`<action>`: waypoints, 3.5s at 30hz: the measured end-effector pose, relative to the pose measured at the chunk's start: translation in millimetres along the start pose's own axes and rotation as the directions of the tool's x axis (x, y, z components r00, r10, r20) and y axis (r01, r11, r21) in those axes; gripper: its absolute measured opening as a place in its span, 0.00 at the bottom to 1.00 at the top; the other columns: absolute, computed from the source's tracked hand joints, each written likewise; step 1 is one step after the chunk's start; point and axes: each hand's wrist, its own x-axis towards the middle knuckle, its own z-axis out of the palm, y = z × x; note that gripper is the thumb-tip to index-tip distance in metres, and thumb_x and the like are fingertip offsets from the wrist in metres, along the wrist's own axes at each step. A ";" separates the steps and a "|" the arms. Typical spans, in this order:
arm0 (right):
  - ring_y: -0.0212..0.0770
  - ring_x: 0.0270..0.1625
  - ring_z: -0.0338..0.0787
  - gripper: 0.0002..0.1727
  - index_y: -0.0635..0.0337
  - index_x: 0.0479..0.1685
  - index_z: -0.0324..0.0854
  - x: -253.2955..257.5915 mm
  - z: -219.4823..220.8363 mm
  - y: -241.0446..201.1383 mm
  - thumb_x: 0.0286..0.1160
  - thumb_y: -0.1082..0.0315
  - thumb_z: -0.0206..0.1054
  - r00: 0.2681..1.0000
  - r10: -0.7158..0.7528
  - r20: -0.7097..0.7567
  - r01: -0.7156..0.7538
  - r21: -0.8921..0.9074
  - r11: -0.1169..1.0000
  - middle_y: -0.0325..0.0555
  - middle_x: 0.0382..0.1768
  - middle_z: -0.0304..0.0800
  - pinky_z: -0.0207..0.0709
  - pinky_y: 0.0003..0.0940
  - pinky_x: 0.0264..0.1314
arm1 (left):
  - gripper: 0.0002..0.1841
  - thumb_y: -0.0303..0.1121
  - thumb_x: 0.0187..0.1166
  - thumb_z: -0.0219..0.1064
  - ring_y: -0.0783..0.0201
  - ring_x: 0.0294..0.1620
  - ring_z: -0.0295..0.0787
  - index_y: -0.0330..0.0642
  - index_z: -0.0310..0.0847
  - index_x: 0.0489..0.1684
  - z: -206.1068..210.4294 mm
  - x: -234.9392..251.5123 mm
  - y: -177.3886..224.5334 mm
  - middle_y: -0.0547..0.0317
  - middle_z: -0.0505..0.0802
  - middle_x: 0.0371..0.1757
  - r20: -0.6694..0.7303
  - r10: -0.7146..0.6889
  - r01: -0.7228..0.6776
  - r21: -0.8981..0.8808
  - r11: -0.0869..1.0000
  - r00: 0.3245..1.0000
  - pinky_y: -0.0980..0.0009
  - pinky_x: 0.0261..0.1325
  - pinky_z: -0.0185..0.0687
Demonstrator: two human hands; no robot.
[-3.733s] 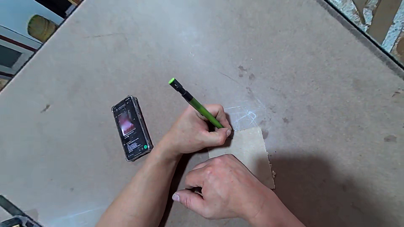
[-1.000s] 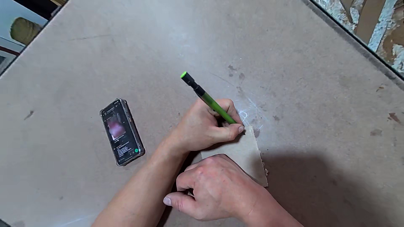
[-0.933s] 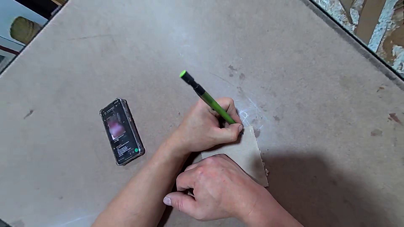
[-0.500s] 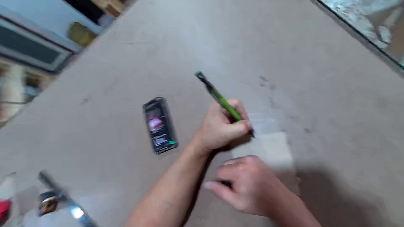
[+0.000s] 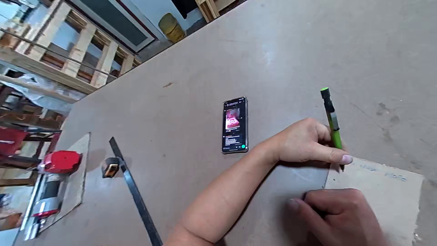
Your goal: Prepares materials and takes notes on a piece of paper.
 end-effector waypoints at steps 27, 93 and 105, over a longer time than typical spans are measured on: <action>0.27 0.11 0.68 0.30 0.48 0.06 0.73 2.5 1.3 -8.9 0.83 0.47 0.63 0.999 -0.035 -0.022 0.034 -0.046 0.998 0.29 0.07 0.65 0.53 0.30 0.12 | 0.02 0.26 0.62 0.69 0.77 0.21 0.81 0.44 0.85 0.27 19.4 22.6 -3.0 0.67 0.89 0.26 0.032 0.050 -0.056 0.212 0.976 0.998 0.81 0.19 0.72; 0.29 0.14 0.73 0.30 0.47 0.09 0.76 3.7 -4.2 -10.3 0.84 0.44 0.59 0.998 -0.013 0.054 0.016 -0.057 0.998 0.30 0.09 0.69 0.58 0.33 0.15 | 0.01 0.25 0.64 0.70 0.76 0.22 0.82 0.43 0.87 0.28 31.3 55.0 1.3 0.65 0.91 0.26 0.205 0.044 -0.087 0.205 0.975 0.978 0.80 0.20 0.74; 0.29 0.15 0.74 0.30 0.47 0.10 0.76 5.1 -6.2 -11.8 0.85 0.43 0.58 0.995 0.010 0.096 -0.003 -0.074 0.997 0.29 0.09 0.70 0.59 0.33 0.16 | 0.01 0.27 0.66 0.72 0.75 0.22 0.83 0.44 0.89 0.29 30.3 53.0 1.4 0.65 0.92 0.27 0.212 0.025 -0.075 0.231 0.970 0.977 0.79 0.21 0.75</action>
